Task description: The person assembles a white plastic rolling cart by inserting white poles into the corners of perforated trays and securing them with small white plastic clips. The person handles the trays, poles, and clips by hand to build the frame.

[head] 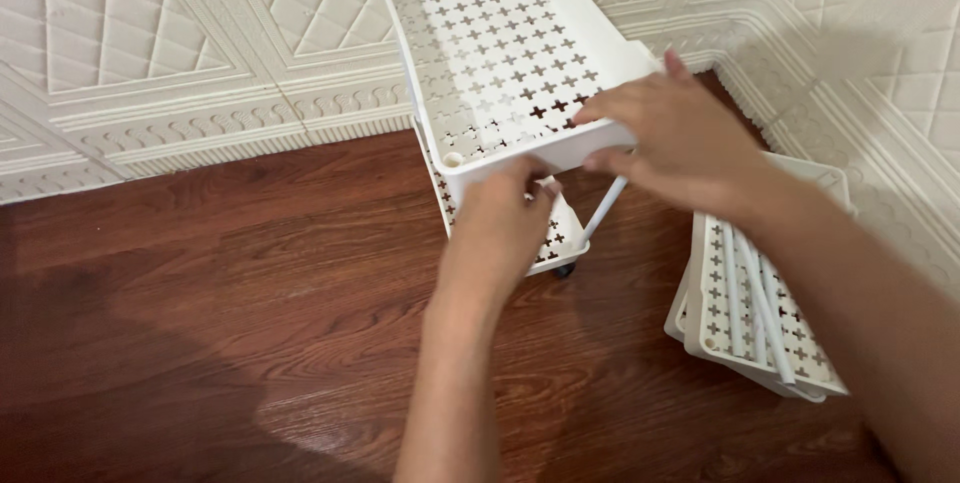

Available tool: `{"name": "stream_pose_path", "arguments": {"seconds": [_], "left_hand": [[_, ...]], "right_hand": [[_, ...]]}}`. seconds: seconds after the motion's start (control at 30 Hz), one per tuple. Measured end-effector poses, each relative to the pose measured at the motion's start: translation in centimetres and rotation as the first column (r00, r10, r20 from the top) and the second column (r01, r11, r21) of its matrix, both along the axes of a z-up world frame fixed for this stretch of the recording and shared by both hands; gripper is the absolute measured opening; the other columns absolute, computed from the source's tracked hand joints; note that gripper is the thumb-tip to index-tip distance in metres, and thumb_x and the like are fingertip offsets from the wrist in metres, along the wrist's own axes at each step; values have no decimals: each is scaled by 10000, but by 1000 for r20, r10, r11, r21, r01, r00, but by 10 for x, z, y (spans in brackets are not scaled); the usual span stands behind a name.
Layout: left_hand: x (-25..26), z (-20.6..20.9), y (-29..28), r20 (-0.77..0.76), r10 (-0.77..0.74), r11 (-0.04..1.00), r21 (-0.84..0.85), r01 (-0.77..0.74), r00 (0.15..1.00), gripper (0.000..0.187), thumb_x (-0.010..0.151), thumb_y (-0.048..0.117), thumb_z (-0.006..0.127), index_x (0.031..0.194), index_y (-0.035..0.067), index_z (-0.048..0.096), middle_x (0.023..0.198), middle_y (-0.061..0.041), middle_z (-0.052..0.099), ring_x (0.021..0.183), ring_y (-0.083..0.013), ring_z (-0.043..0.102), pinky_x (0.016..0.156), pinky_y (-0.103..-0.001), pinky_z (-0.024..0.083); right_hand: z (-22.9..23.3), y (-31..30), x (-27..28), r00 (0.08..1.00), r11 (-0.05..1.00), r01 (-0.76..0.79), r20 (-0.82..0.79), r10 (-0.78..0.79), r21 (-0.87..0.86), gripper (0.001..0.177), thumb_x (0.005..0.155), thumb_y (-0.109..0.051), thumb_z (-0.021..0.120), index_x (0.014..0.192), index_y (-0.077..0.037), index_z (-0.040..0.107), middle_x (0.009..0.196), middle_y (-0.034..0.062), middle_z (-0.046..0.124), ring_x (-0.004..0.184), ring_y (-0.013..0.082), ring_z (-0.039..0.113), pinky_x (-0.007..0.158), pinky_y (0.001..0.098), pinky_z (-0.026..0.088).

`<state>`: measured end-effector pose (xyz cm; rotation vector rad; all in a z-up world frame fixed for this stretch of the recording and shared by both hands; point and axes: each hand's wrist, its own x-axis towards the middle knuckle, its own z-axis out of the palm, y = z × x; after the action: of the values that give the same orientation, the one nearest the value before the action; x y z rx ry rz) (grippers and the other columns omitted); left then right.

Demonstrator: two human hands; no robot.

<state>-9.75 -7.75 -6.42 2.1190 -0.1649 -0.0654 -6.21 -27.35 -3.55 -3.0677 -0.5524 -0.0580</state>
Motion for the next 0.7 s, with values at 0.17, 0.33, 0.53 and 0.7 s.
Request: {"name": "stream_pose_path", "arguments": {"seconds": [0.17,0.33,0.53,0.7], "left_hand": [[-3,36,27,231,158,969,152,-196,960,214,901,203,689,1070,128,796,942,-132,760,864,-278,718,784,-408,549],[2,25,48,591,-17,952,257,-168,806,170,818,198,776,946,95,820,950,-95,723,967,-308,639,834,-427,471],[13,10,23,466,-118,913,398,-89,877,120,896,144,712,951,143,818,903,-41,743,959,-221,673,1031,-477,413],[8,7,4,524,-61,931,337,-140,849,137,805,143,749,923,97,802,931,-90,734,996,-309,667,1094,-535,365]], "right_hand": [[-15,60,-22,991,971,-33,134,1,239,530,822,-332,732,1327,-202,634,1425,3,599,1384,188,443,1218,541,-10],[-26,67,-21,987,923,-43,158,-20,382,457,818,-394,792,1198,-157,696,1326,44,645,1377,214,468,1234,596,-47],[-27,38,-12,987,929,-23,156,-37,370,374,790,-375,801,1089,-159,739,1407,68,597,1462,260,371,1242,594,-21],[-52,45,-30,889,785,-16,368,-272,619,760,703,-268,818,1412,-134,578,1649,276,211,1506,446,174,1153,538,216]]}}
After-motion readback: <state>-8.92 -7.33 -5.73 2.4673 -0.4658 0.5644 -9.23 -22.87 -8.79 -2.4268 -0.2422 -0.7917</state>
